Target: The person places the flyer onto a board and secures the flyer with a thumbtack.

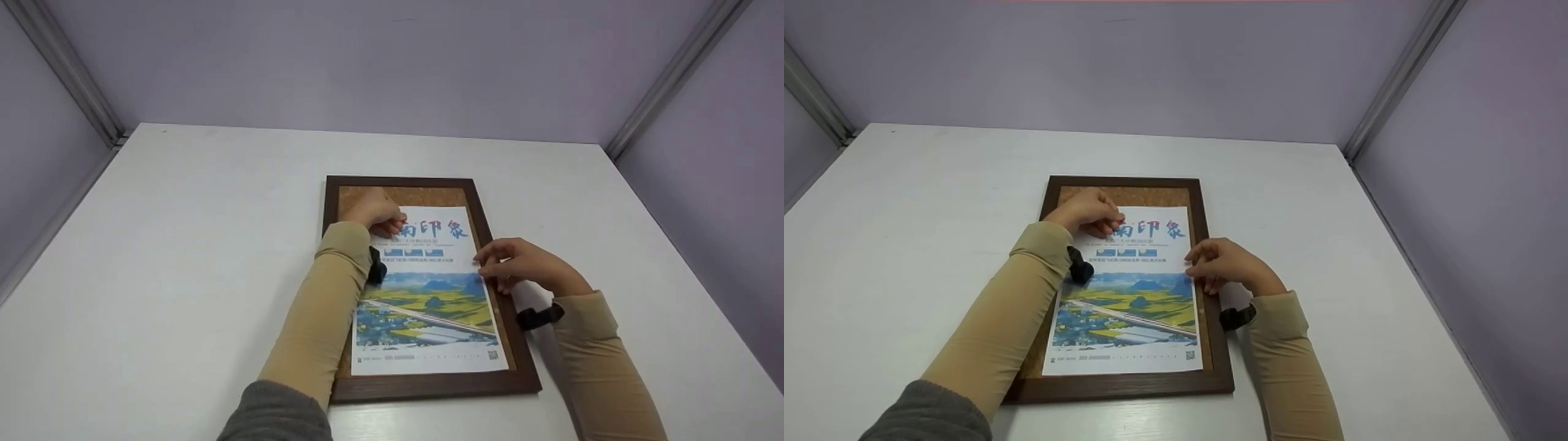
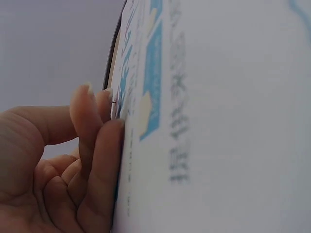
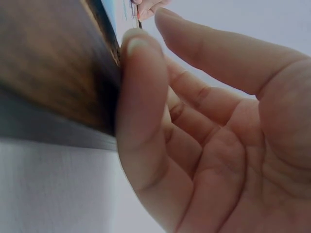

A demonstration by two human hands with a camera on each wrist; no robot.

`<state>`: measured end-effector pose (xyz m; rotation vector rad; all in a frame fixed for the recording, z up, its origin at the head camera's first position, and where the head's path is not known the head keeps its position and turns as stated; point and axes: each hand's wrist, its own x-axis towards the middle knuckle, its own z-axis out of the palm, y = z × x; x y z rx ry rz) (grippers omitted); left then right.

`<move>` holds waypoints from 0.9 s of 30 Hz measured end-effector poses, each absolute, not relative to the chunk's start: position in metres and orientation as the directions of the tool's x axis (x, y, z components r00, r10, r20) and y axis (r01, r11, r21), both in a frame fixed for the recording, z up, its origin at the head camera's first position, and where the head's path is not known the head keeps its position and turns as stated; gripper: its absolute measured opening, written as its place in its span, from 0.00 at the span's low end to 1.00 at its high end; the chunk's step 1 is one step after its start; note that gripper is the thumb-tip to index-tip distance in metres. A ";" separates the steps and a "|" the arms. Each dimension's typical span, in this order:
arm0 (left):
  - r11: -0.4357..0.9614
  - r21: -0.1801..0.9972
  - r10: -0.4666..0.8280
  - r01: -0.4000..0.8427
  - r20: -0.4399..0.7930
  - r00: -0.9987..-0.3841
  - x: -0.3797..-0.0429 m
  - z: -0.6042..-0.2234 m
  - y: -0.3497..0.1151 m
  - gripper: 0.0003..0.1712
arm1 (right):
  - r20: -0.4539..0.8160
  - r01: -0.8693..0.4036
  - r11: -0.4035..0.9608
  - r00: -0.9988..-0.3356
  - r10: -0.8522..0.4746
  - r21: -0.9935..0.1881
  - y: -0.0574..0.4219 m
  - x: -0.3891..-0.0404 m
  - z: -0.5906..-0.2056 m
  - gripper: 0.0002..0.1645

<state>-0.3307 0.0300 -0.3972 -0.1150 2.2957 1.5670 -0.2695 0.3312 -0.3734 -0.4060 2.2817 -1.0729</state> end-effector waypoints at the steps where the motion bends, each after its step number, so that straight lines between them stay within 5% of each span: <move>1: 0.385 0.884 0.136 -0.266 -0.339 -0.931 -0.331 -0.397 0.030 0.09 | -0.374 -0.025 0.629 -0.786 -0.493 -0.777 0.332 -0.269 -0.374 0.23; 18: 0.514 0.815 0.113 -0.268 -0.374 -0.921 -0.328 -0.391 0.030 0.13 | -0.368 -0.040 0.633 -0.784 -0.500 -0.773 0.327 -0.277 -0.373 0.22; 27: 0.419 0.867 0.165 -0.272 -0.367 -0.916 -0.327 -0.392 0.019 0.18 | -0.358 -0.069 0.646 -0.785 -0.506 -0.761 0.330 -0.279 -0.376 0.21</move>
